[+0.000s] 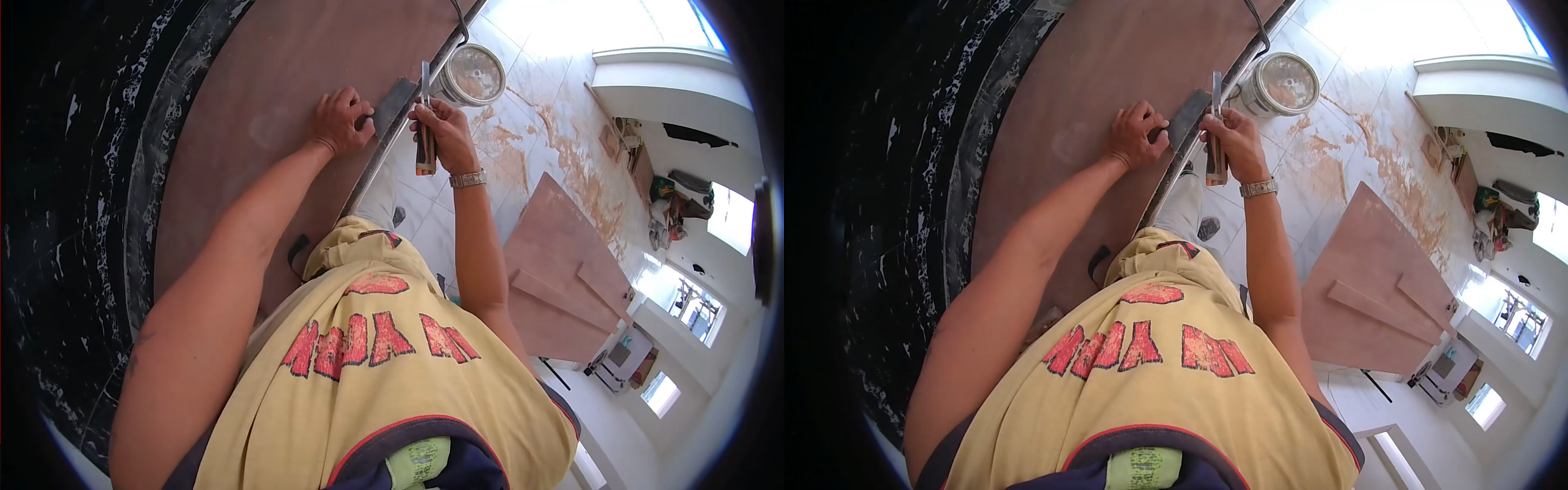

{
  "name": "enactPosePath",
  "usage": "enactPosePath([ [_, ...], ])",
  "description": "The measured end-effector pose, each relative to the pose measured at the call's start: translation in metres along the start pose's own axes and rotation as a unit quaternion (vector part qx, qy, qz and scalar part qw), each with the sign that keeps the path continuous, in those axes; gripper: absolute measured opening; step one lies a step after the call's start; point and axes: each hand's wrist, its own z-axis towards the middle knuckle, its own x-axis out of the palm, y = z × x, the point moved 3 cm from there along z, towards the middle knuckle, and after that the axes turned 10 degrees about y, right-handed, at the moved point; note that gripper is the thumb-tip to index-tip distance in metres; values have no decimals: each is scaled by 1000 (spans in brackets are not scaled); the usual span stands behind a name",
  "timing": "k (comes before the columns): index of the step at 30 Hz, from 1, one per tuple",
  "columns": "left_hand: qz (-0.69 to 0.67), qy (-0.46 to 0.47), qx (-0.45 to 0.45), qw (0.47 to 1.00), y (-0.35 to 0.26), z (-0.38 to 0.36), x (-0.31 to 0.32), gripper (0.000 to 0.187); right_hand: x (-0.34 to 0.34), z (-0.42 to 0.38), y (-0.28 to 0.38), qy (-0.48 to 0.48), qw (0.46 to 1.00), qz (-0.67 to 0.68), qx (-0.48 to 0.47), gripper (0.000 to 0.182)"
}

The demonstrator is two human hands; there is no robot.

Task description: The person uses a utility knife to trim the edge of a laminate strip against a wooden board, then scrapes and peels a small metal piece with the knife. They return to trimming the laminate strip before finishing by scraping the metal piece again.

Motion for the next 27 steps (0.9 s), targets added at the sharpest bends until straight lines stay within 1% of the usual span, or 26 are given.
enactPosePath([
  [1, 3, 5, -1, 1000, -1, 1, 0, 17, 3, -10, -10, 29, 997, 49, 49, 55],
  [4, 11, 7, -4, 1000, -1, 1, -1, 17, 10, -22, -26, -27, 996, -42, 78, 51],
  [5, 12, 1, -3, 1000, 0, 2, -1, 17, 10, -18, -32, -37, 989, -141, 31, 51],
  [6, 11, -4, 0, 1000, 0, 1, 1, 18, 9, -13, -41, -51, 970, -238, -14, 51],
  [7, 14, 3, -5, 1000, 0, -1, 2, 18, 10, -13, -45, -66, 938, -334, -59, 51],
  [8, 17, 7, -7, 1000, 1, 0, 2, 18, 16, -13, -48, -110, 878, -441, -151, 57],
  [11, 20, 15, -4, 1000, 2, 3, 5, 18, 27, -18, -57, -81, 852, -510, -83, 72],
  [12, 22, 17, -5, 1000, 3, 2, 5, 18, 32, -22, -54, -103, 835, -531, -103, 80],
  [15, 33, 16, 1, 999, 4, 2, 5, 18, 41, -32, -50, -89, 783, -615, -32, 79],
  [18, 24, 7, 12, 1000, 3, 2, 4, 19, 46, -35, -54, -88, 795, -599, -43, 70],
  [21, 33, 8, 17, 999, 4, 3, 4, 20, 51, -33, -54, -74, 823, -562, -22, 75],
  [24, 42, 11, 17, 999, 3, 3, 3, 21, 50, -31, -57, -82, 825, -556, -57, 69],
  [27, 45, 12, 18, 999, 3, 3, 3, 21, 51, -32, -52, -78, 841, -534, -40, 63],
])
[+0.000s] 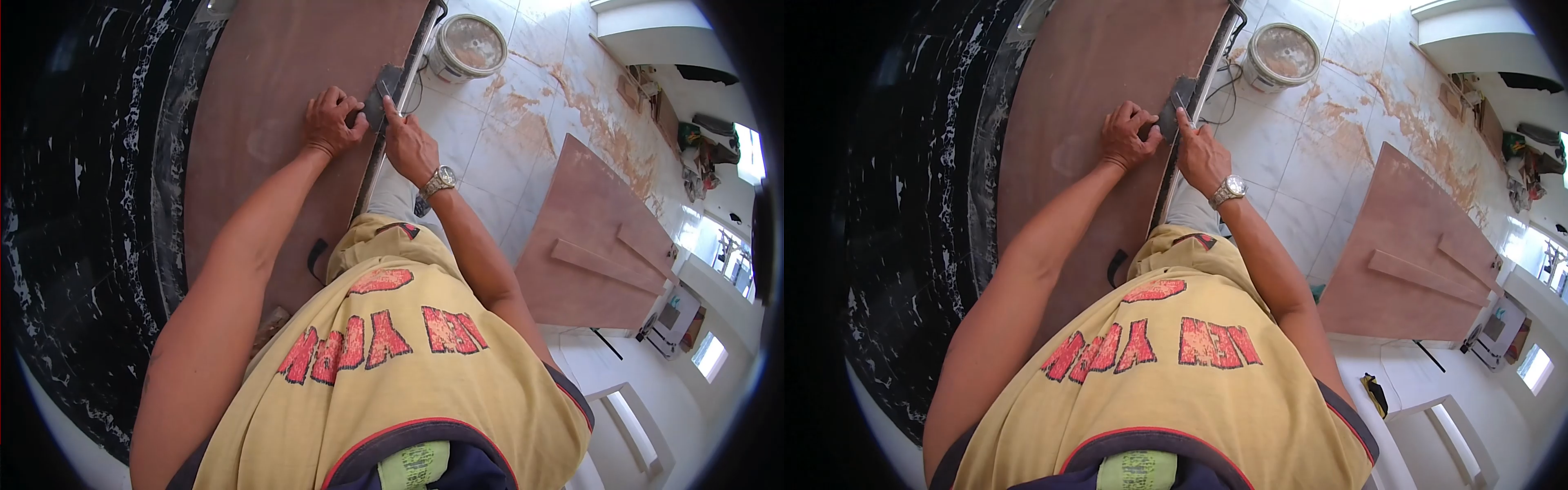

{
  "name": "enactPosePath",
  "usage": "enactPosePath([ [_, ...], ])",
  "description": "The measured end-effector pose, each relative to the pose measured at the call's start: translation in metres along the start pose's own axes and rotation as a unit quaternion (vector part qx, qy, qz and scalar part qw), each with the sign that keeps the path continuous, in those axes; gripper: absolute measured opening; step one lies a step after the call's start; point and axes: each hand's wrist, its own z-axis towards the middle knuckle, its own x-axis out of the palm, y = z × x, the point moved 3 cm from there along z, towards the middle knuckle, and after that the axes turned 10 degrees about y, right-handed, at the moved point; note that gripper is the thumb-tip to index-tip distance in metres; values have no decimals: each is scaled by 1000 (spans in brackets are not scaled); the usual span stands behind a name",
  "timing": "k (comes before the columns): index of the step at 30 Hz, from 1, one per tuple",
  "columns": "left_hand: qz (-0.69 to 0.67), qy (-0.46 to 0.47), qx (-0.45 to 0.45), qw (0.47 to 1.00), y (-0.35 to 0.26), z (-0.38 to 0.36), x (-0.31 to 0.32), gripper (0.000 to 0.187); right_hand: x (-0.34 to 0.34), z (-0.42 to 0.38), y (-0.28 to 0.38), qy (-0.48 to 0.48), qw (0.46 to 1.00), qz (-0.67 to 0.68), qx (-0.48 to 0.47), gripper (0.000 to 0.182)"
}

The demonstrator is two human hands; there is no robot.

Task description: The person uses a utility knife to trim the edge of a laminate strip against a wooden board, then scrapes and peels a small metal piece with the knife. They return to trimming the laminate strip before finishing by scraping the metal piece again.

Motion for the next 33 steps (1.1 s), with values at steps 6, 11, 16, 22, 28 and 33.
enactPosePath([
  [6, 0, -1, -1, 1000, -2, 1, -2, 21, -4, 2, 1, 2, 1000, 3, 9, 57],
  [11, -5, -2, 2, 1000, -2, 0, -1, 19, -1, 20, 0, 0, 1000, 7, 3, 56],
  [16, -12, 1, 3, 1000, -2, -1, -1, 19, 3, 22, -4, -11, 1000, 9, -10, 55],
  [22, -18, -11, 5, 1000, 0, -2, 0, 18, -2, 7, -3, -2, 1000, 5, -11, 53],
  [28, -14, -5, 4, 1000, 1, 1, -2, 18, -1, 14, -3, -19, 1000, -5, -11, 54],
  [33, -17, -4, -1, 1000, -2, 0, -1, 18, 0, 14, -9, -12, 1000, 2, -5, 55],
])
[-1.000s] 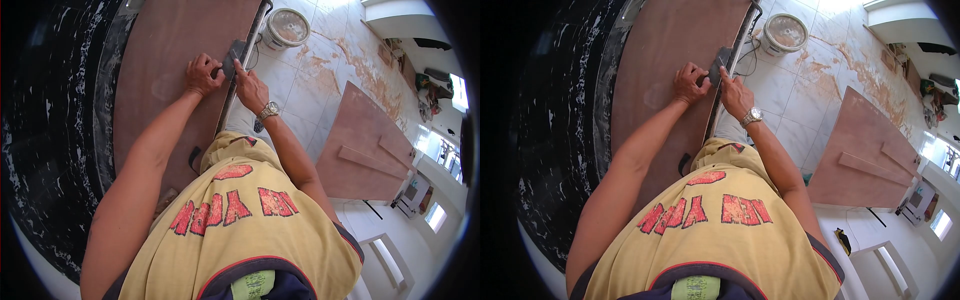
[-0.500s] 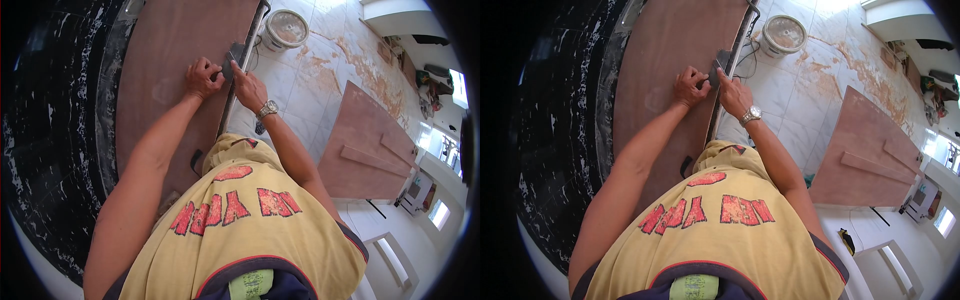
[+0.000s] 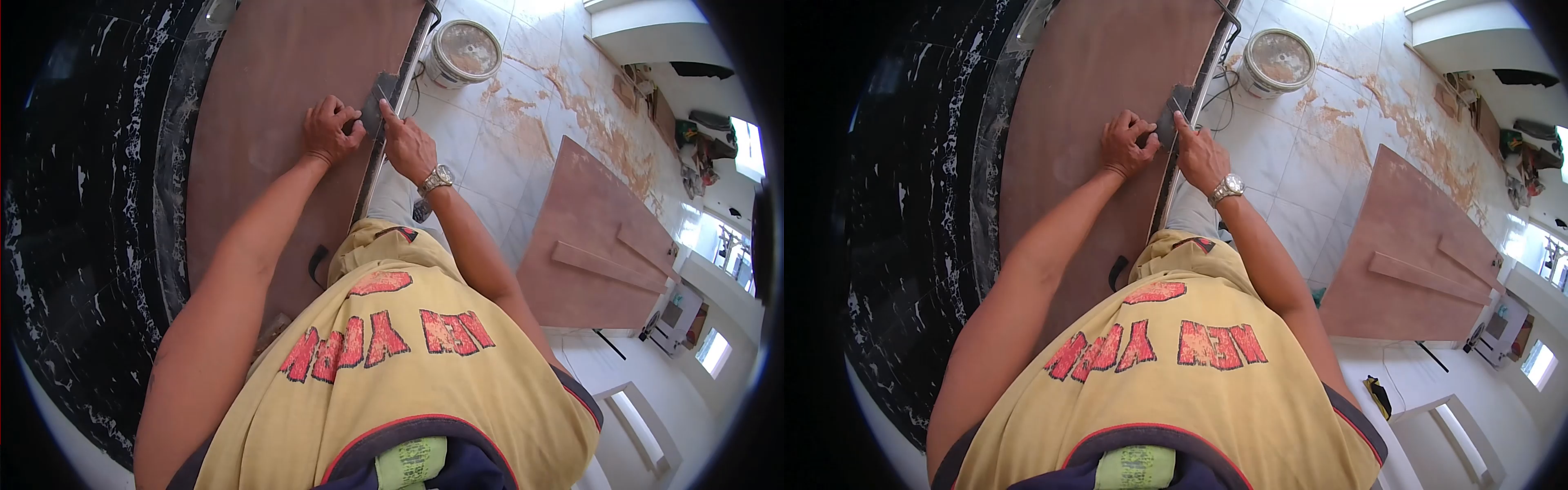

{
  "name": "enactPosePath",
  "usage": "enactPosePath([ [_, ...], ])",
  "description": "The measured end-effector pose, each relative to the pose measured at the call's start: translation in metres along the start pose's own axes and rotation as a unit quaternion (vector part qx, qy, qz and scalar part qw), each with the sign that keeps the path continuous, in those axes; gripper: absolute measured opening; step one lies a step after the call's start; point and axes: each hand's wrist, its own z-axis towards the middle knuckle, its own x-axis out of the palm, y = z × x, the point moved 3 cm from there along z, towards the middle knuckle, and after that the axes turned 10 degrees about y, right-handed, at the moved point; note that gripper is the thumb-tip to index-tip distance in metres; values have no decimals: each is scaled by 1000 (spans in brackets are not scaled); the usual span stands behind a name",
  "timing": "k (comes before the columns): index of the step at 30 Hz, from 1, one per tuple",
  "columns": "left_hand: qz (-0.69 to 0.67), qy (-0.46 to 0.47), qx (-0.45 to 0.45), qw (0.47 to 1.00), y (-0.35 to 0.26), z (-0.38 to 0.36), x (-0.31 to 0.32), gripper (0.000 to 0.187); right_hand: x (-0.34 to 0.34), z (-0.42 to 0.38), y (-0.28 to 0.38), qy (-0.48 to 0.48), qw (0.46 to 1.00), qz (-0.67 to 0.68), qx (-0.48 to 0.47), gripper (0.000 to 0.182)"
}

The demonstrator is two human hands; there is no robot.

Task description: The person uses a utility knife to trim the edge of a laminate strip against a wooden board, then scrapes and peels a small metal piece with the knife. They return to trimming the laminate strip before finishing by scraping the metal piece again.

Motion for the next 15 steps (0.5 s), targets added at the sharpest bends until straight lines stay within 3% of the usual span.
enactPosePath([
  [3, 7, 16, -11, 1000, 0, 0, -1, 19, -6, 23, 1, -29, 999, 18, -21, 57],
  [8, 3, 8, -3, 1000, 2, -1, 3, 20, -11, 24, 7, 8, 999, 26, 25, 59],
  [15, 3, 0, -4, 1000, 1, 0, 1, 18, -3, 29, 3, 10, 1000, -4, -4, 63],
])
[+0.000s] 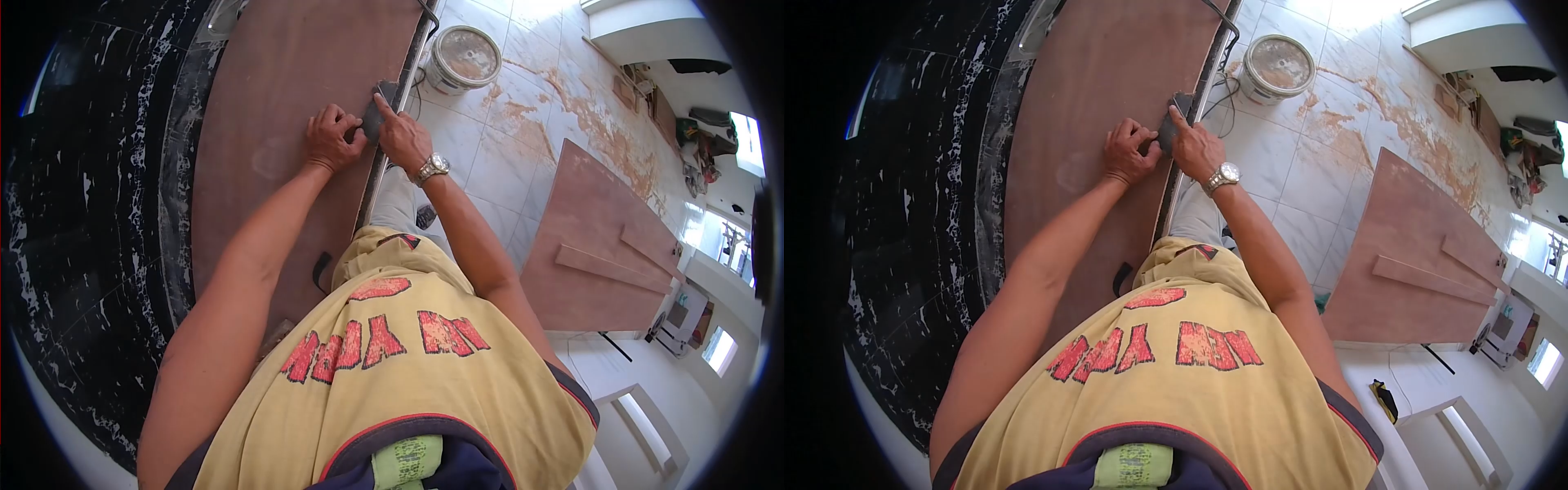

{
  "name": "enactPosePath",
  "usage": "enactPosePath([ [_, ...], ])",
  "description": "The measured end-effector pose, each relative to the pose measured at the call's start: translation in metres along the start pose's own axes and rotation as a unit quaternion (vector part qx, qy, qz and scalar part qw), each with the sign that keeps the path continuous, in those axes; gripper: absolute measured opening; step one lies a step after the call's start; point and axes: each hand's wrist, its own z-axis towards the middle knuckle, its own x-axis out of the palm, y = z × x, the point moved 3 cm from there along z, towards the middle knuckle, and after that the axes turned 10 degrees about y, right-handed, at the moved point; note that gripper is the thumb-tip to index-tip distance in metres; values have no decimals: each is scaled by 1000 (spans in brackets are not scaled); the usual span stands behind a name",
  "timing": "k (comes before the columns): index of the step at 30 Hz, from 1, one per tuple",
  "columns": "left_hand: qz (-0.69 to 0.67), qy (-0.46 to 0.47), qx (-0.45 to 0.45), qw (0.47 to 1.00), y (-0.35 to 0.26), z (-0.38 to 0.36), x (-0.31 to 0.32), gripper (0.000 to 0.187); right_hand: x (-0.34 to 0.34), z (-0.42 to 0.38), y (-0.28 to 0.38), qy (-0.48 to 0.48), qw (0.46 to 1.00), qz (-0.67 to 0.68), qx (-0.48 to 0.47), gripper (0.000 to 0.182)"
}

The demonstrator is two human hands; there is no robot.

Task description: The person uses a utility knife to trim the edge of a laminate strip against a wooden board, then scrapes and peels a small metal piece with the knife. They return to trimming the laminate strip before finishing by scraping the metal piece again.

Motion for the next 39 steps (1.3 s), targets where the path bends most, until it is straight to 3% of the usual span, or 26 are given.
enactPosePath([
  [5, -1, 0, 3, 1000, 0, 1, -2, 19, 5, -33, 0, 31, 999, -3, 23, 59],
  [11, 2, 0, 12, 1000, -2, -1, -3, 19, 8, -4, -10, -43, 998, 30, -29, 57],
  [17, -6, 6, 9, 1000, 0, 3, -2, 18, 9, -40, -6, 21, 1000, 18, 6, 55],
  [20, 0, 4, 9, 1000, -5, -2, -3, 18, 4, -7, -13, -26, 999, 17, -32, 56],
  [25, 4, 17, -3, 1000, -1, 5, -3, 17, 13, -40, -9, 31, 999, 18, 3, 57],
  [29, -1, 11, 1, 1000, -3, -2, -2, 17, 15, -19, -14, -17, 1000, 23, -13, 56],
  [39, 6, -3, 7, 1000, -3, 0, -3, 18, 2, -5, -11, -1, 1000, 24, -13, 57],
])
